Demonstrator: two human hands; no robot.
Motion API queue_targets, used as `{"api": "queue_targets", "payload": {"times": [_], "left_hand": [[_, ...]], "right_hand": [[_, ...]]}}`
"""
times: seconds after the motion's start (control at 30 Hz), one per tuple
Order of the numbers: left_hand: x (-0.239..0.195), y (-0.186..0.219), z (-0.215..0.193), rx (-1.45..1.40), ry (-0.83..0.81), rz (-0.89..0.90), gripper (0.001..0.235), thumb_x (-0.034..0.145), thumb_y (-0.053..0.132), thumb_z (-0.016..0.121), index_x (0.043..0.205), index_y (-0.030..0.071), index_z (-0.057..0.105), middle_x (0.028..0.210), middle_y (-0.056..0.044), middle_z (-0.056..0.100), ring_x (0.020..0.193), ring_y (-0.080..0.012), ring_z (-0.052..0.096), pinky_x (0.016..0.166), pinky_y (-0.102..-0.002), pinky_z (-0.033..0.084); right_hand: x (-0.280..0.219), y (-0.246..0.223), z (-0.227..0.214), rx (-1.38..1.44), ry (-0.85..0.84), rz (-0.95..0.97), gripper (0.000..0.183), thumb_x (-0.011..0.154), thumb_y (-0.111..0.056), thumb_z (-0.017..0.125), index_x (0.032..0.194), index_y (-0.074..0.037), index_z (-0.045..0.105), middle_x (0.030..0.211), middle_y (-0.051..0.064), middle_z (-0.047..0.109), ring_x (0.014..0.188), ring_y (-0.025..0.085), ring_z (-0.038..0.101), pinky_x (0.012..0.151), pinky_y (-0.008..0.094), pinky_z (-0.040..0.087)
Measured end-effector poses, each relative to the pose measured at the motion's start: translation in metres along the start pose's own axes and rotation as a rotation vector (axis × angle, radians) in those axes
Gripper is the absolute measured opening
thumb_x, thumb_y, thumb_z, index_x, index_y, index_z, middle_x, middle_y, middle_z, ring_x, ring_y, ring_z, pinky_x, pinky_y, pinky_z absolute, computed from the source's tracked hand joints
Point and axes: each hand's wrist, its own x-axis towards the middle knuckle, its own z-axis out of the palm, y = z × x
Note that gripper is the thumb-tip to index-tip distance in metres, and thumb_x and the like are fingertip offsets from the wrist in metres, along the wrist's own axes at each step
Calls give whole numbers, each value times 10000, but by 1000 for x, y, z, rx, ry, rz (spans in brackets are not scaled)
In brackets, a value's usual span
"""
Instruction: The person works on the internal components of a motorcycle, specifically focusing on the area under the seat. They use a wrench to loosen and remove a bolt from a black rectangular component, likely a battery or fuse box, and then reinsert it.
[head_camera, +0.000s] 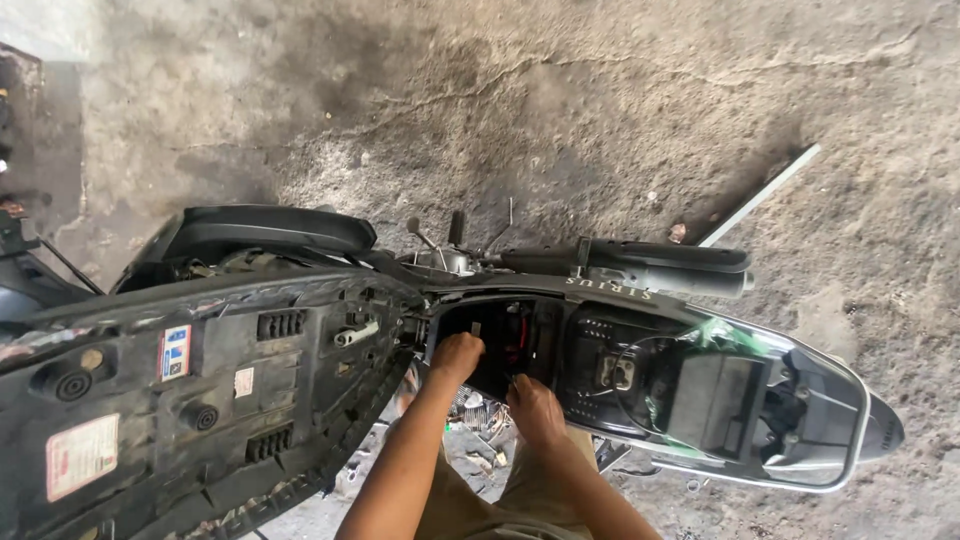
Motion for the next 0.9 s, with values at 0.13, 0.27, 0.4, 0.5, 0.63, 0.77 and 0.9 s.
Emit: {"api": "queue_targets", "payload": {"times": [0.13, 0.27, 0.4, 0.5, 0.63, 0.77, 0.9], "left_hand": [[19, -21, 49, 139, -49, 82, 186, 875, 105, 607, 822, 89, 784, 860, -180, 741, 820, -366, 745, 731, -469, 618], [24, -20, 47, 54, -47, 174, 185, 880, 113, 593, 813, 80, 763, 843, -179, 739, 779, -367, 745, 691, -479, 609], [33, -26, 59, 43, -61, 225, 186, 873, 111, 594, 822, 95, 771, 839, -182, 739, 782, -373, 741, 686, -484, 605], [37, -27, 64, 81, -70, 296, 177, 860, 109, 598, 825, 103, 771, 840, -180, 740, 784, -373, 739, 691, -481, 606], [36, -25, 60, -2, -75, 295, 184, 879, 145, 610, 799, 99, 769, 832, -178, 740, 780, -382, 733, 692, -498, 596], [38, -26, 62, 59, -89, 356, 174, 854, 120, 609, 800, 110, 773, 853, -163, 743, 809, -365, 738, 707, -490, 601], [36, -22, 56, 114, -46, 392, 171, 833, 92, 607, 801, 110, 774, 832, -144, 752, 818, -351, 741, 721, -470, 603]], "right_hand": [[9, 3, 18, -71, -18, 81, 180, 858, -188, 700, 952, -56, 623, 902, 204, 706, 838, 434, 680, 704, 527, 538], [7, 11, 41, -107, 73, 105, 166, 842, -202, 706, 905, -66, 634, 880, 205, 703, 817, 444, 671, 686, 540, 531], [7, 20, 55, -111, 134, 90, 153, 848, -185, 694, 888, -61, 613, 870, 200, 699, 806, 435, 675, 669, 531, 535], [7, 17, 53, -110, 135, 63, 169, 881, -203, 701, 871, -64, 607, 842, 200, 688, 787, 430, 675, 660, 519, 537], [7, 4, 47, -106, 113, 41, 178, 866, -197, 707, 863, -57, 597, 825, 197, 683, 771, 431, 670, 647, 523, 529], [8, 3, 49, -130, 89, 77, 194, 880, -211, 714, 855, -56, 599, 830, 198, 686, 782, 436, 668, 655, 530, 524], [10, -7, 46, -128, 107, 48, 179, 877, -204, 707, 870, -57, 606, 856, 198, 700, 787, 438, 677, 664, 529, 530]]}}
